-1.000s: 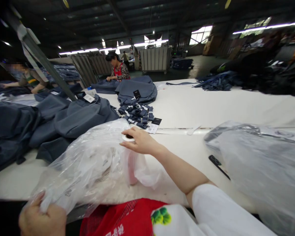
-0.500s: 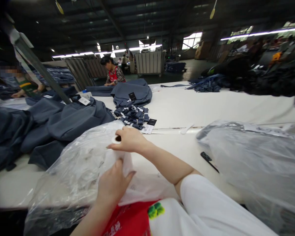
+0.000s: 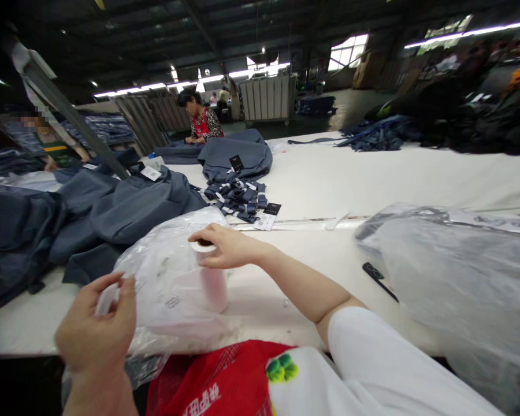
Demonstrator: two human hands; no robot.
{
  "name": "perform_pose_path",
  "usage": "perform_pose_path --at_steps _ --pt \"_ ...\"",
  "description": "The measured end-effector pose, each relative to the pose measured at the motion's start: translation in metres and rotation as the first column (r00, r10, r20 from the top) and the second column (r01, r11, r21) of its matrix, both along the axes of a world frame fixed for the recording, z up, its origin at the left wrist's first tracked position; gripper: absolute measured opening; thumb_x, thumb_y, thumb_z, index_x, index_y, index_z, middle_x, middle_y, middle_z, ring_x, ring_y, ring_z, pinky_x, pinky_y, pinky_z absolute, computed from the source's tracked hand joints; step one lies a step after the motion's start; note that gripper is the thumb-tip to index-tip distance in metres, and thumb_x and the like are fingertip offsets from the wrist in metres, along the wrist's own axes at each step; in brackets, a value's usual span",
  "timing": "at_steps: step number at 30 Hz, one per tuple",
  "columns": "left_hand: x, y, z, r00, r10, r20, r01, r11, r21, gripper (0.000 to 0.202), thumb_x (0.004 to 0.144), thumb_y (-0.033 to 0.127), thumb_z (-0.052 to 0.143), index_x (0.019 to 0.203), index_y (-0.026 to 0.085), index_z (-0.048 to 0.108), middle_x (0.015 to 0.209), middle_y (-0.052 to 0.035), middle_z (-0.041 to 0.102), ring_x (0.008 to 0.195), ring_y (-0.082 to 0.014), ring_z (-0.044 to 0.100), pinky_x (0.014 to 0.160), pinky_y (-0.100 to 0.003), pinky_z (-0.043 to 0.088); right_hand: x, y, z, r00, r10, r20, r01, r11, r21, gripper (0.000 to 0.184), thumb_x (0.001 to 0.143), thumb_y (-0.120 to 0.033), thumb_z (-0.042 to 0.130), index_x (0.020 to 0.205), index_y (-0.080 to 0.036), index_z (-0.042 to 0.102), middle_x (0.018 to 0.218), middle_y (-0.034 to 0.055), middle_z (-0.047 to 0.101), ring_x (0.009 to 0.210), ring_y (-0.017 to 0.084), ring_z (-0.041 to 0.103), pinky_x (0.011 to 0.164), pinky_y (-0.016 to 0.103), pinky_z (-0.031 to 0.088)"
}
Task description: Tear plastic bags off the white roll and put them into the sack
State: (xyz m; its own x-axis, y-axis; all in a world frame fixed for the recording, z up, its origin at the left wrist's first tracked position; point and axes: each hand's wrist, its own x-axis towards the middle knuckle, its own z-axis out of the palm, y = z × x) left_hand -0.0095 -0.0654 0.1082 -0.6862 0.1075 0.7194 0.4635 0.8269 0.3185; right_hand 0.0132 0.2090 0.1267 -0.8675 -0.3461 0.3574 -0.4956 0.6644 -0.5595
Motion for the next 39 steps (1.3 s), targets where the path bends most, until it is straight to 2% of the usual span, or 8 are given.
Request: perform_pose_path --at_steps 4,8,12,18,22,25,31,39 --pt "0.045 0.017 0.005 0.983 -0.114 -0.145 0.09 0.982 -0.164 0.034 0.081 0.05 0.068 0.093 0.019 0.069 0.074 -0.0046 0.071 0.063 -0.0193 0.063 0.06 -0.029 0.041 -0.005 -0.013 -0.001 0.993 -0.117 0.021 0.117 0.993 0.003 0.054 0.083 -0.03 0.069 0.134 -0.021 0.053 0.118 0.0104 0.055 0.111 0.025 0.056 0.103 0.041 0.043" --pt "0.026 0.046 -0.033 0.957 -0.022 0.29 0.158 0.877 -0.454 0.063 0.079 0.059 0.065 0.123 0.014 0.058 0.115 -0.0124 0.071 0.083 -0.0268 0.07 0.065 -0.033 0.047 -0.005 -0.014 -0.001 0.991 -0.13 0.017 0.13 0.992 -0.006 0.054 0.082 -0.028 0.069 0.133 -0.02 0.053 0.116 0.0102 0.055 0.108 0.025 0.057 0.101 0.041 0.044" --pt "-0.006 0.045 -0.073 0.809 -0.033 0.587 0.346 0.834 -0.43 0.055 0.087 0.048 0.06 0.132 0.017 0.053 0.118 -0.0111 0.071 0.099 -0.0297 0.07 0.078 -0.037 0.05 -0.002 -0.008 -0.003 0.989 -0.148 0.011 0.148 0.989 -0.012 0.054 0.081 -0.027 0.068 0.133 -0.022 0.052 0.114 0.0089 0.055 0.107 0.024 0.057 0.099 0.04 0.045" --pt "0.0 0.032 -0.081 0.816 -0.108 0.568 0.358 0.865 -0.351 0.042 0.091 0.036 0.053 0.128 0.015 0.049 0.118 -0.0133 0.07 0.1 -0.0284 0.07 0.084 -0.038 0.05 -0.005 0.002 -0.011 0.978 -0.205 0.028 0.207 0.976 -0.063 0.054 0.081 -0.026 0.068 0.132 -0.022 0.053 0.118 0.0089 0.054 0.109 0.023 0.057 0.101 0.04 0.044" --pt "0.008 0.046 -0.073 0.818 0.056 0.572 0.243 0.869 -0.431 0.076 0.075 0.056 0.069 0.13 0.01 0.044 0.102 -0.0177 0.073 0.097 -0.0346 0.07 0.08 -0.04 0.051 -0.009 0.001 -0.013 0.978 -0.207 0.012 0.207 0.977 -0.059 0.055 0.08 -0.025 0.069 0.132 -0.022 0.053 0.117 0.0088 0.055 0.108 0.023 0.057 0.1 0.039 0.045" --pt "0.009 0.053 -0.079 0.793 0.103 0.6 0.264 0.83 -0.491 0.059 0.084 0.046 0.062 0.128 0.01 0.047 0.092 -0.0159 0.074 0.089 -0.0337 0.072 0.075 -0.04 0.052 -0.01 -0.001 -0.014 0.979 -0.205 0.005 0.205 0.977 -0.055 0.055 0.079 -0.025 0.069 0.132 -0.022 0.053 0.116 0.0086 0.055 0.107 0.023 0.057 0.099 0.039 0.045" --pt "-0.001 0.019 -0.097 0.84 -0.149 0.522 0.433 0.764 -0.478 0.048 0.087 0.013 0.046 0.136 0.01 0.044 0.121 -0.0162 0.07 0.097 -0.0246 0.072 0.082 -0.035 0.053 -0.015 0.012 -0.021 0.967 -0.257 -0.004 0.256 0.965 -0.063 0.054 0.079 -0.025 0.069 0.131 -0.021 0.054 0.118 0.0086 0.057 0.111 0.023 0.056 0.101 0.039 0.044" --pt "-0.002 -0.03 -0.106 0.898 -0.395 0.196 0.44 0.771 -0.461 0.027 0.093 0.018 0.039 0.107 0.015 0.06 0.083 -0.0059 0.077 0.066 -0.021 0.073 0.06 -0.031 0.055 -0.016 0.001 -0.025 0.973 -0.218 -0.077 0.202 0.965 -0.169 0.061 0.067 -0.04 0.086 0.119 -0.02 0.061 0.103 0.005 0.057 0.091 0.019 0.059 0.088 0.033 0.049"
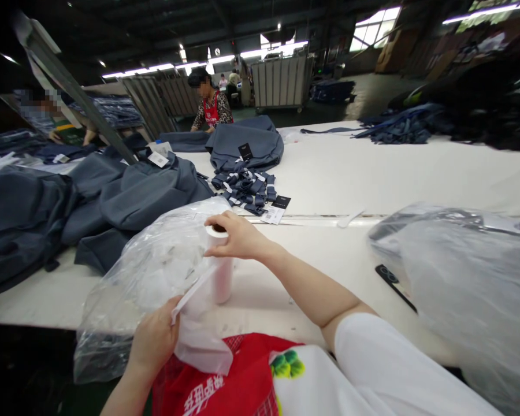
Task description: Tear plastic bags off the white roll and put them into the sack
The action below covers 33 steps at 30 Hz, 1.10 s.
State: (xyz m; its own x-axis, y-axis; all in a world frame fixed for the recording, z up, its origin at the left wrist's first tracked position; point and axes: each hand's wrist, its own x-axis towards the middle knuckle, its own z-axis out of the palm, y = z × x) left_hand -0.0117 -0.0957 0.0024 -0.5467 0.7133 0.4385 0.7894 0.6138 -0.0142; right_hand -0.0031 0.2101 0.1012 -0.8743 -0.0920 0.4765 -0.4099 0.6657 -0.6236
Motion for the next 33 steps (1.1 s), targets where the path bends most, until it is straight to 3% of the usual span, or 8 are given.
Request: perform_pose_path --at_steps 6,14,16,21,23,27,30,33 --pt "0.017 -0.016 -0.019 0.975 0.082 0.206 -0.099 0.992 0.072 0.031 0.095 0.022 0.032 0.101 0.019 0.062 0.074 -0.0032 0.075 0.063 -0.0217 0.072 0.057 -0.03 0.053 0.001 -0.018 0.004 0.999 0.053 -0.012 -0.052 0.998 0.027 0.057 0.068 -0.033 0.085 0.118 -0.021 0.061 0.104 0.0052 0.056 0.092 0.019 0.06 0.087 0.032 0.048" --pt "0.028 -0.033 -0.042 0.837 0.255 0.484 -0.31 0.95 0.035 0.035 0.092 0.027 0.031 0.102 0.021 0.064 0.091 -0.0077 0.077 0.08 -0.0245 0.073 0.072 -0.033 0.055 0.006 -0.031 0.004 0.997 0.066 -0.028 -0.065 0.997 0.047 0.055 0.069 -0.034 0.081 0.119 -0.023 0.061 0.107 0.0055 0.056 0.095 0.02 0.06 0.089 0.033 0.049" --pt "0.026 -0.059 -0.048 0.784 0.379 0.491 -0.441 0.897 0.012 0.033 0.09 0.028 0.034 0.101 0.02 0.064 0.091 -0.0102 0.076 0.081 -0.0262 0.073 0.072 -0.035 0.055 0.004 -0.021 -0.001 0.999 0.016 -0.032 -0.015 1.0 0.016 0.052 0.071 -0.033 0.079 0.118 -0.022 0.062 0.108 0.0058 0.057 0.097 0.021 0.06 0.091 0.034 0.048" --pt "0.024 -0.14 -0.048 0.582 0.686 0.437 -0.744 0.666 -0.055 0.032 0.091 0.036 0.035 0.099 0.023 0.063 0.078 -0.0098 0.073 0.065 -0.031 0.07 0.056 -0.039 0.054 -0.006 0.014 -0.013 0.998 -0.061 0.007 0.061 0.993 -0.099 0.048 0.073 -0.034 0.077 0.116 -0.019 0.061 0.114 0.008 0.06 0.106 0.023 0.059 0.097 0.038 0.046" --pt "0.026 -0.148 -0.038 0.599 0.666 0.444 -0.738 0.675 -0.017 0.033 0.09 0.037 0.036 0.108 0.023 0.06 0.093 -0.012 0.073 0.079 -0.0331 0.071 0.064 -0.043 0.056 -0.006 0.014 -0.011 1.0 0.022 -0.014 -0.023 0.996 -0.082 0.051 0.073 -0.036 0.078 0.118 -0.018 0.061 0.112 0.0078 0.059 0.102 0.021 0.059 0.093 0.036 0.047" --pt "0.03 -0.112 -0.001 0.754 0.507 0.419 -0.626 0.747 0.222 0.044 0.091 0.036 0.036 0.131 0.023 0.049 0.139 -0.0133 0.056 0.123 -0.033 0.058 0.097 -0.047 0.051 -0.001 -0.006 0.004 0.982 0.188 -0.028 -0.189 0.982 -0.029 0.054 0.07 -0.034 0.081 0.119 -0.018 0.062 0.106 0.007 0.057 0.092 0.018 0.058 0.086 0.032 0.049" --pt "0.025 -0.062 0.026 0.789 0.434 0.435 -0.598 0.703 0.384 0.045 0.091 0.043 0.042 0.132 0.026 0.049 0.13 -0.0096 0.064 0.117 -0.03 0.062 0.096 -0.042 0.052 0.007 -0.019 0.023 0.946 0.323 0.002 -0.323 0.945 0.052 0.054 0.068 -0.026 0.081 0.118 -0.02 0.063 0.11 0.0078 0.058 0.098 0.02 0.059 0.09 0.032 0.048" --pt "0.013 -0.007 0.044 0.886 0.231 0.401 -0.42 0.767 0.485 0.058 0.083 0.051 0.056 0.135 0.024 0.048 0.131 -0.0097 0.064 0.12 -0.0295 0.061 0.099 -0.042 0.051 0.014 -0.026 0.039 0.895 0.44 0.074 -0.446 0.88 0.162 0.056 0.064 -0.022 0.081 0.118 -0.022 0.065 0.115 0.0072 0.059 0.1 0.02 0.061 0.09 0.03 0.049"
